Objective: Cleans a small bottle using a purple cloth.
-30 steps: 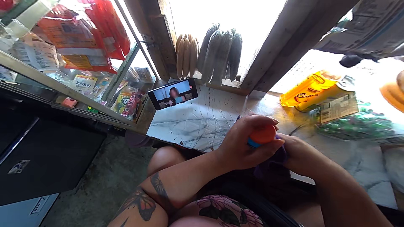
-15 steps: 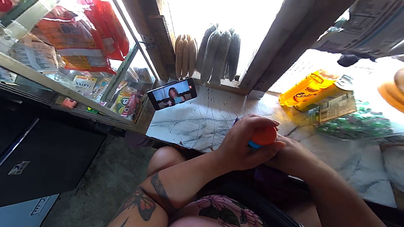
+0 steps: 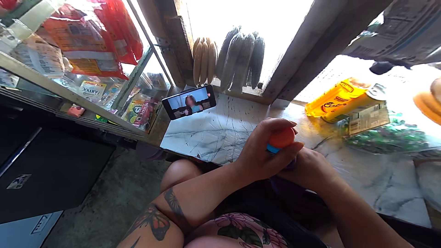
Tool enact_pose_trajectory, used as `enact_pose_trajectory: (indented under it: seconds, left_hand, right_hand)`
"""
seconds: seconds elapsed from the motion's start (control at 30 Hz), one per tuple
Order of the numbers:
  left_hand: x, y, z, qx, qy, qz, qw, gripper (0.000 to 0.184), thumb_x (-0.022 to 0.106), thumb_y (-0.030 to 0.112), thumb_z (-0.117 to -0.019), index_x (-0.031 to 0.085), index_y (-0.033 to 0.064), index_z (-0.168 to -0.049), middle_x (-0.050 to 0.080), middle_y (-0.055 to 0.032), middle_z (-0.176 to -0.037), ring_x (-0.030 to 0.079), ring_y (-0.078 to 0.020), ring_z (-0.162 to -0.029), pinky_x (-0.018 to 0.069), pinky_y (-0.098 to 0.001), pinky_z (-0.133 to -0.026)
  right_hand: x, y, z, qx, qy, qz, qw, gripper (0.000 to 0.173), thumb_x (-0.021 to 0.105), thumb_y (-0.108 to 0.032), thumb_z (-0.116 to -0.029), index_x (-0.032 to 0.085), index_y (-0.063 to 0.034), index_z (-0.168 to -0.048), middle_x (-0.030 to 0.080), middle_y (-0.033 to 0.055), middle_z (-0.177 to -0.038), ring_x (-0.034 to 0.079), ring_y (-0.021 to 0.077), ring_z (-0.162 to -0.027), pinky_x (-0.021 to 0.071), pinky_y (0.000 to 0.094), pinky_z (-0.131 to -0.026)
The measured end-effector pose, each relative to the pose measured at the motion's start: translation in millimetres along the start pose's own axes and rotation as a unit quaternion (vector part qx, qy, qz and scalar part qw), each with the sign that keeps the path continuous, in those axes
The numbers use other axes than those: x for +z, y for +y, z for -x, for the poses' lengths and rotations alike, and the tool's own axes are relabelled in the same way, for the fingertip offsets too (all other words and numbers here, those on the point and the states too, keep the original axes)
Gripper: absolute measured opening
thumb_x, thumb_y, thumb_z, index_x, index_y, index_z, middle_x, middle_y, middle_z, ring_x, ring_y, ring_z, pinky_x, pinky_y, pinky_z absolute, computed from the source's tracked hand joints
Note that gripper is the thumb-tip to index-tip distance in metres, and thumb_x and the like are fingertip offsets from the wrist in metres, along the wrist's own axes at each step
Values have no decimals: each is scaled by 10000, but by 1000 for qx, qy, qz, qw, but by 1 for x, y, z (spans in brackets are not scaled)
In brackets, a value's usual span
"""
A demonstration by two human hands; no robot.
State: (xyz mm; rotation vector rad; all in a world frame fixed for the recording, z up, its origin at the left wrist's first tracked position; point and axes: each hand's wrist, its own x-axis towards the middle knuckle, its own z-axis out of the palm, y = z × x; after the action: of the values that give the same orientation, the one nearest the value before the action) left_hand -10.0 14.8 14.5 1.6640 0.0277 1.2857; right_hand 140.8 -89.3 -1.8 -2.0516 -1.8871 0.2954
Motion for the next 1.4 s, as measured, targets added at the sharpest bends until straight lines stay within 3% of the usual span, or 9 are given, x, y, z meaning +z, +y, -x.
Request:
enact_pose_trajectory:
  seconds: [0.27, 0.53, 0.8, 0.97, 1.3, 1.4]
  left_hand:
    - [-2, 3, -1, -47, 40, -18, 998, 350, 620, 68, -964, 478, -18, -1272, 625, -120, -1074, 640, -129, -965, 565, -305, -857]
    - [-3, 6, 1, -52, 31, -27, 998, 370, 624, 79, -963, 476, -25, -1286, 630, -135, -1094, 636, -141, -984, 559, -323, -875]
    - [-5, 3, 0, -39, 22, -8, 999, 351, 617, 59, -957, 482, -35, -1268, 625, -143, -1089, 641, -148, -986, 561, -326, -880]
    - [-4, 1, 0, -30, 19, -4, 999, 342, 609, 52, -954, 482, -32, -1261, 627, -138, -1080, 642, -141, -967, 565, -316, -863]
    - [-1, 1, 0, -30, 24, 27, 999, 336, 608, 40, -929, 490, -7, -1240, 630, -118, -1060, 646, -127, -950, 568, -307, -837]
    - [-1, 0, 1, -25, 22, 30, 999, 337, 614, 31, -920, 490, -1, -1233, 632, -122, -1058, 650, -125, -941, 569, -304, -832]
  right_hand:
    - [18, 1, 0, -56, 150, 28, 987, 701, 662, -578, -758, 663, 83, -992, 711, 232, -853, 719, 392, -750, 538, 551, -593]
    - [15, 1, -2, -75, 197, 24, 977, 714, 651, -603, -760, 675, 76, -981, 718, 219, -832, 718, 353, -724, 536, 498, -583]
    - [6, 9, -2, -111, 182, 13, 977, 580, 594, -520, -868, 688, 48, -936, 717, 204, -805, 716, 332, -709, 530, 479, -576]
    - [-1, 13, -1, -119, 154, 2, 981, 428, 561, -368, -895, 684, 41, -917, 706, 202, -790, 711, 343, -698, 522, 489, -560]
    - [-12, 23, 3, -92, 67, -67, 991, 389, 566, -275, -883, 710, 43, -1053, 734, 219, -999, 726, 387, -882, 553, 576, -715]
    - [-14, 25, 3, -82, 54, -75, 992, 385, 578, -268, -877, 708, 43, -1063, 730, 216, -992, 722, 381, -888, 551, 575, -734]
